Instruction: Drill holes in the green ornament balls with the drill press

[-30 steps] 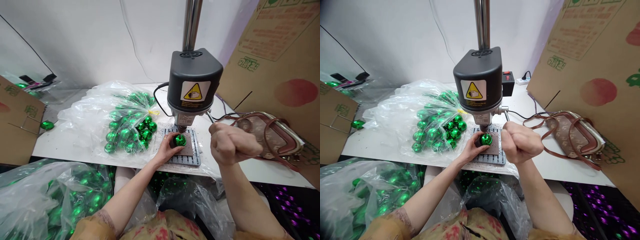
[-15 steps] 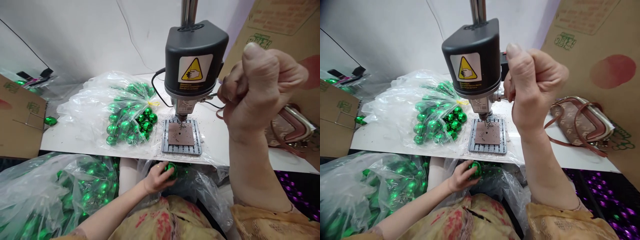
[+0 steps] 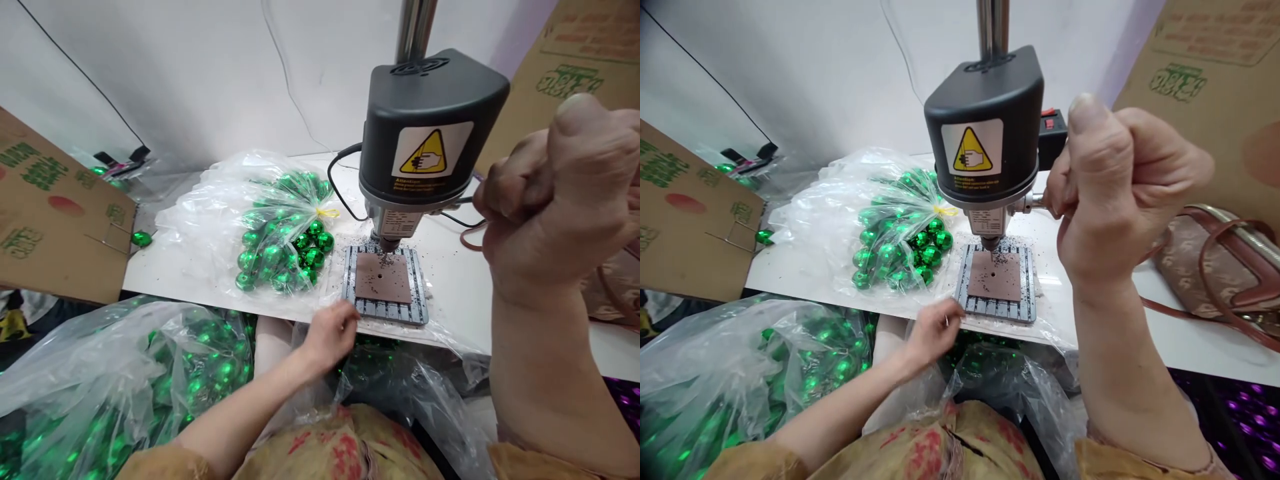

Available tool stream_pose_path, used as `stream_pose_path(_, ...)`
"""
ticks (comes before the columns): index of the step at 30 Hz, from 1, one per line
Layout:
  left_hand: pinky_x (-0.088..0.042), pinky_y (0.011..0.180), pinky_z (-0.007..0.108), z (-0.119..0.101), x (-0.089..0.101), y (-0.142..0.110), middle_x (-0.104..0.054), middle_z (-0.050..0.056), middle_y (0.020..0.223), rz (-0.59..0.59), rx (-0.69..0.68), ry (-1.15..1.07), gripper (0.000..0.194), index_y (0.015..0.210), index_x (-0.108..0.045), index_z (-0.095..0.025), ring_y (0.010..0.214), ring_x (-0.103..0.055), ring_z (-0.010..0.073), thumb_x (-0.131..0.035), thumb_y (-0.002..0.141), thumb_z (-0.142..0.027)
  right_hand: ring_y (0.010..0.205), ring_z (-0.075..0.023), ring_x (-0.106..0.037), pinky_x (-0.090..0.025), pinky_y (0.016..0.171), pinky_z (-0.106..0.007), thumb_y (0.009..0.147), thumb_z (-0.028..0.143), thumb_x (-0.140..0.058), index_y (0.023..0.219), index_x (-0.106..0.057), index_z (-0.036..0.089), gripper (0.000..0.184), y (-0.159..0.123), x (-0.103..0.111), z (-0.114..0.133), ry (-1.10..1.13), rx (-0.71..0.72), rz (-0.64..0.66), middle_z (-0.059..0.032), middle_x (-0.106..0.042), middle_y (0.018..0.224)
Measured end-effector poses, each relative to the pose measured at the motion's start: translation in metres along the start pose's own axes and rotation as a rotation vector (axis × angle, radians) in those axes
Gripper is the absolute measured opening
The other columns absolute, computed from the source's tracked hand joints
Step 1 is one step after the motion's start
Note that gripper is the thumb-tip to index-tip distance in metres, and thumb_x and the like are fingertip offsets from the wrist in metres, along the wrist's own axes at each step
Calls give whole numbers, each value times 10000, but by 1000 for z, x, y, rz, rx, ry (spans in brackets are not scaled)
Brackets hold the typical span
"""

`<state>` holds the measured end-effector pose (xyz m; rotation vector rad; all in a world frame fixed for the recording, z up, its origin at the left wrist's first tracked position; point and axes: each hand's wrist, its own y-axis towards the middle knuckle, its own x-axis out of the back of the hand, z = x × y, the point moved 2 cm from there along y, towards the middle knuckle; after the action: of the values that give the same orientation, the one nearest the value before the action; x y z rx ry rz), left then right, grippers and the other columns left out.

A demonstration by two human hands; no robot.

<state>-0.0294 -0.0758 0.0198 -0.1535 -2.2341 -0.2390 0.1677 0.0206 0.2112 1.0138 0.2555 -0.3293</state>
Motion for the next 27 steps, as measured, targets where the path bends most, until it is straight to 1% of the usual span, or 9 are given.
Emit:
stream_pose_path(2,-505,886,384,4,30,36,-662,114,1117,-187,-6,326,286,1017,-681,-204,1048,-607,266,-498,838,-75,371,-32,-290,-177,394,-281,866,231,-567,465,-322,195,472,-1,-1,1,-16,7,-12,53,-264,444)
stream_pose_path(4,-478,937,449,18,48,67,-590,150,1269,-181,92,567,354,1092,-666,-205,1173,-547,317,-516,822,-32,371,-29,-307,-184,403,-270,878,230,-550,466,-301,188,483,-2,-2,3,-45,12,-26,52,-277,439)
stream_pose_path(6,-479,922,456,34,55,87,-592,158,1204,-107,149,632,352,1063,-673,-197,1149,-552,325,-540,800,-5,366,-33,-318,-186,408,-267,874,216,-548,474,-310,187,466,-2,-3,5,-57,19,-41,55,-278,424)
stream_pose_path(8,-490,900,424,43,54,94,-598,129,1120,-102,109,506,312,1053,-670,-204,1086,-581,301,-603,795,-41,362,-44,-317,-188,410,-277,862,207,-559,482,-335,192,442,-2,-3,5,-52,5,-45,57,-291,409)
stream_pose_path(11,-512,826,334,39,45,91,-620,54,1013,-231,21,9,330,1154,-603,-232,919,-628,212,-695,838,-265,362,-52,-310,-191,410,-288,853,222,-576,485,-353,192,431,-2,-3,5,-43,-17,-36,53,-329,401)
stream_pose_path(14,-516,781,280,27,23,88,-658,16,916,-242,53,-568,411,1196,-523,-224,815,-640,147,-627,893,-482,365,-36,-300,-187,413,-268,860,241,-572,485,-353,183,438,-2,-2,6,-24,-10,-31,58,-336,403)
stream_pose_path(16,-515,839,287,21,6,89,-683,32,952,-217,82,-783,443,1184,-510,-215,881,-657,148,-610,894,-535,377,-22,-304,-190,425,-249,873,243,-553,491,-338,175,443,-3,-2,6,-25,-25,-18,62,-334,414)
stream_pose_path(21,-496,927,312,19,-19,92,-684,67,1085,-217,100,-862,507,1197,-506,-212,1019,-653,172,-662,855,-553,376,-32,-288,-199,416,-258,856,241,-583,484,-338,179,450,-1,-2,3,23,-14,-10,60,-337,410)
stream_pose_path(27,-487,957,336,14,-22,92,-665,91,1167,-92,57,-821,533,1246,-505,-203,1088,-630,200,-669,857,-527,375,-30,-291,-196,408,-247,856,226,-587,492,-337,183,443,0,-2,2,76,-6,-11,64,-324,412)
